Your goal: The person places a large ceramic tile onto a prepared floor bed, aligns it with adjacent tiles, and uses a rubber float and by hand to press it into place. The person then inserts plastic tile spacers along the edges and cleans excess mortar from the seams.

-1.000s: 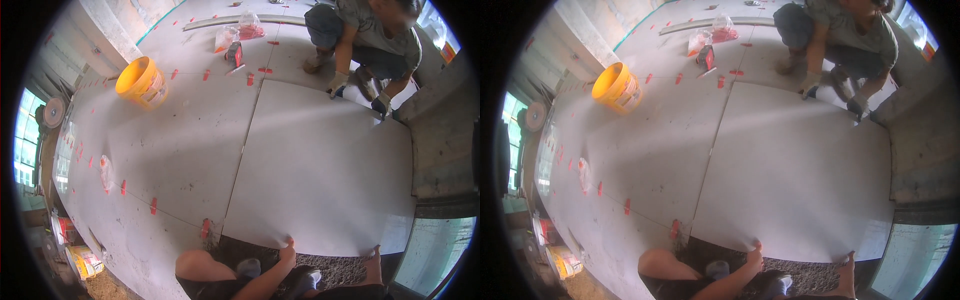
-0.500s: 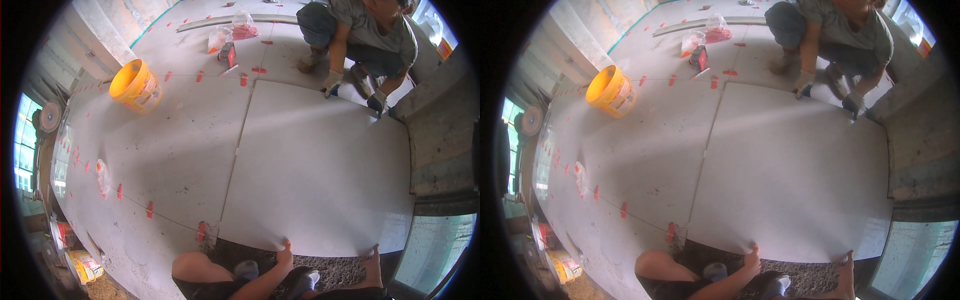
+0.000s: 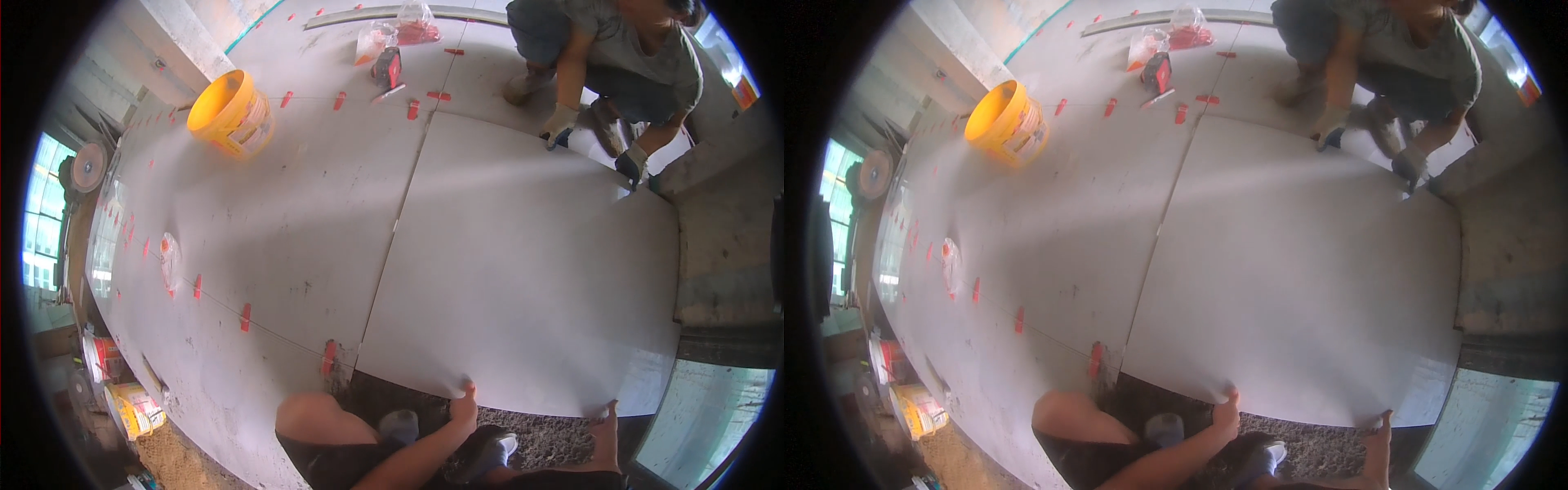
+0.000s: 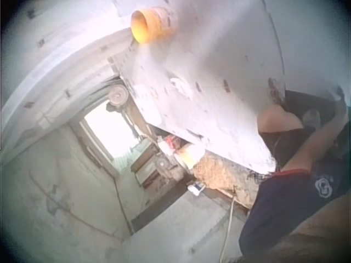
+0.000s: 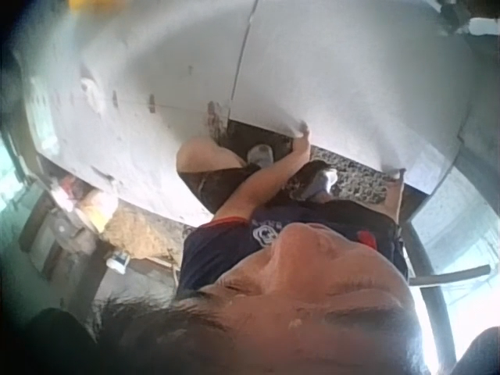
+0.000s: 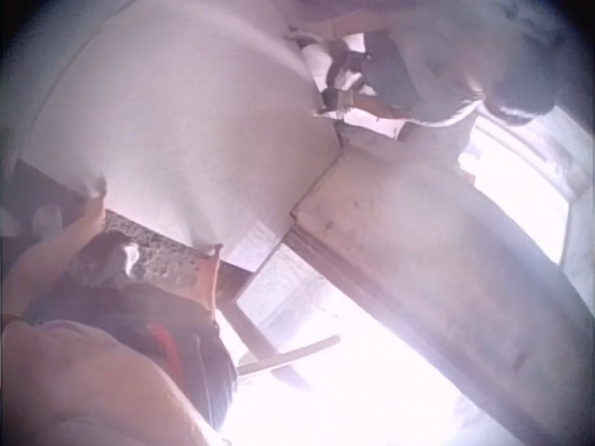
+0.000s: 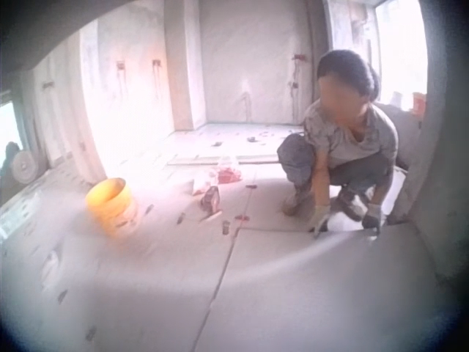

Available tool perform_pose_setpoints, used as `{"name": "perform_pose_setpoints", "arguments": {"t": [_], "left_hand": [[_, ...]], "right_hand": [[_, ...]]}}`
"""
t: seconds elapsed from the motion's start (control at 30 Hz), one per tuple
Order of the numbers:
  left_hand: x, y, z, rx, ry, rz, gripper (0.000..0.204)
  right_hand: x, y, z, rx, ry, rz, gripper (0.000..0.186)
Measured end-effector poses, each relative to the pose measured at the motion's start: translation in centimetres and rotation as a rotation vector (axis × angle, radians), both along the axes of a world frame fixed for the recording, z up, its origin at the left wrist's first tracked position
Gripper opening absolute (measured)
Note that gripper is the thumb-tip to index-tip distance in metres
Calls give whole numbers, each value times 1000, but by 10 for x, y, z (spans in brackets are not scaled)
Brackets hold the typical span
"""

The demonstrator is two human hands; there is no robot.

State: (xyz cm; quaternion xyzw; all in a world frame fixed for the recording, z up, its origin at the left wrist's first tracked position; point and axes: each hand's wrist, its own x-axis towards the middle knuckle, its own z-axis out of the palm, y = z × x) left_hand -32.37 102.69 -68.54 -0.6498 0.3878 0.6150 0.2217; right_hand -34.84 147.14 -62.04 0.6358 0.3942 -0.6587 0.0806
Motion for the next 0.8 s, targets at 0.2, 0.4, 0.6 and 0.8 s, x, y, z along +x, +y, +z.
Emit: {"name": "perform_pose_setpoints", "arguments": {"t": [0.2, 0.4, 0.6, 0.8], "left_hand": [[-8, -4, 26, -195, 90, -32, 65], [-27, -9, 46, -233, 178, -3, 69], [-21, -8, 36, -220, 100, -35, 69], [-30, -13, 46, -79, 68, -75, 68]], "right_hand": [[3, 7, -2, 22, -42, -18, 57], [-6, 12, -7, 49, -35, -68, 57], [-19, 1, -14, 45, -34, -85, 56], [-19, 4, -8, 37, -65, -125, 56]]}}
